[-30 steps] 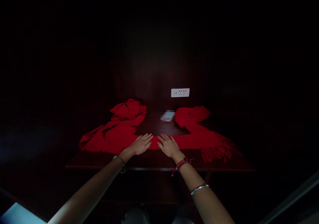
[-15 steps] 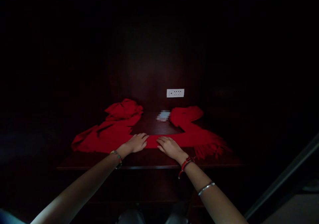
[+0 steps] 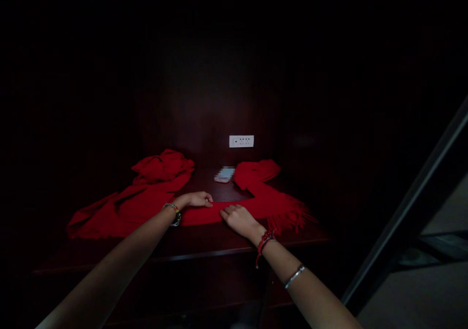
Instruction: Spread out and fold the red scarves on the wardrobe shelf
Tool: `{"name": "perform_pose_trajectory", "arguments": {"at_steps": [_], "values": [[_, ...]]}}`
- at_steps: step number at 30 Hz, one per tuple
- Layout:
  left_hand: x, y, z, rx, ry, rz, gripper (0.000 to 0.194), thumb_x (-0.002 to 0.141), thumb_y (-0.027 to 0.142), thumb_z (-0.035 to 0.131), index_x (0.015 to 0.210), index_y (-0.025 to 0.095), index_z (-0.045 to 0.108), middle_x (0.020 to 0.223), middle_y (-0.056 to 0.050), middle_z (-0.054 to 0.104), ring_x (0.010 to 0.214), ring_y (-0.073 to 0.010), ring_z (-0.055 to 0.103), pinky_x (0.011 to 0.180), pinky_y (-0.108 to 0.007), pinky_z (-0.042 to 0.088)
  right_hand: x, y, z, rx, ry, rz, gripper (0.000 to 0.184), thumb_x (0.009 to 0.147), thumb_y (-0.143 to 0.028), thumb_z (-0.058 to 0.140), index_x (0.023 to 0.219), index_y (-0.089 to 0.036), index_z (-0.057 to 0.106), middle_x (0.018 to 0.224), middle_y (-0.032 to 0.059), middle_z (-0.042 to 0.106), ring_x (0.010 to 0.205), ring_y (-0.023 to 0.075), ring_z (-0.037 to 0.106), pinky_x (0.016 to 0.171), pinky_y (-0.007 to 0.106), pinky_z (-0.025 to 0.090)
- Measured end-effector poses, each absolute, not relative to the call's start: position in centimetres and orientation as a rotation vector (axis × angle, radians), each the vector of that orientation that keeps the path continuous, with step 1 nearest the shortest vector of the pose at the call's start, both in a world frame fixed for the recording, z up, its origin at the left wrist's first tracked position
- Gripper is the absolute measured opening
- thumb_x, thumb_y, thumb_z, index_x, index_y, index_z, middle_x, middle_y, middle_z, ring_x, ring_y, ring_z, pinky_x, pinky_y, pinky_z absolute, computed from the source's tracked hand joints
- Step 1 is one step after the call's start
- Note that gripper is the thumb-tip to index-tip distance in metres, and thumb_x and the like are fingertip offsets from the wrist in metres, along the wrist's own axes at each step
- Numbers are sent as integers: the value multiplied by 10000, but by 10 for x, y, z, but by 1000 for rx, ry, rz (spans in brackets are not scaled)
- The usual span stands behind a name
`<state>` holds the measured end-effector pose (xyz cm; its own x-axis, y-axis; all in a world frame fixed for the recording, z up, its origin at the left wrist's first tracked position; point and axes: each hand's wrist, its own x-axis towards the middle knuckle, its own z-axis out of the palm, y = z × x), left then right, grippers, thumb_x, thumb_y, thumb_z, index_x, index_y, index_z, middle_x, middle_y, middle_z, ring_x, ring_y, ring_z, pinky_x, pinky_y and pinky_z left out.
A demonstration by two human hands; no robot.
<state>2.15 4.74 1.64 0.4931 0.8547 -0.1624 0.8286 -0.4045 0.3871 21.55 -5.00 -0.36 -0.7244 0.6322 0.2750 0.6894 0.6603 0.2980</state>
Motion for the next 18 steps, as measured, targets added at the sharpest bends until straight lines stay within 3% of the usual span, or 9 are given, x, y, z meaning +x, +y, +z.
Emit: {"name": "perform_pose_trajectory", "arguments": {"at_steps": [6,11,14,18], "values": [[28,50,18,2207,1307,273,274,612,189,531,867,157,627,884,-5,647,803,-140,557,712,-194,408,209,-56,-6,-1113,-2677,-578,210,832,-219,444,1014,-149,521,875,89,604,810,181,540,714,295,393],[25,43,30,2092,1262,453,334,671,233,502,984,164,599,1045,-23,607,952,-153,531,829,-226,389,199,-64,-11,-1151,-2516,-577,348,808,-304,480,1107,-126,479,1048,133,558,953,221,488,798,340,366],[24,40,35,1956,1236,536,341,644,199,528,971,142,610,1062,-44,602,972,-162,529,854,-239,386,189,-65,-13,-1243,-2425,-633,385,828,-241,431,1186,-99,422,1119,153,517,996,244,455,815,367,356],[24,38,35,1889,1266,575,310,647,184,533,940,152,628,1038,-38,617,967,-164,534,857,-250,394,182,-63,-10,-1407,-2366,-676,372,839,-121,335,1204,-89,402,1023,153,544,933,244,473,754,365,381]]}}
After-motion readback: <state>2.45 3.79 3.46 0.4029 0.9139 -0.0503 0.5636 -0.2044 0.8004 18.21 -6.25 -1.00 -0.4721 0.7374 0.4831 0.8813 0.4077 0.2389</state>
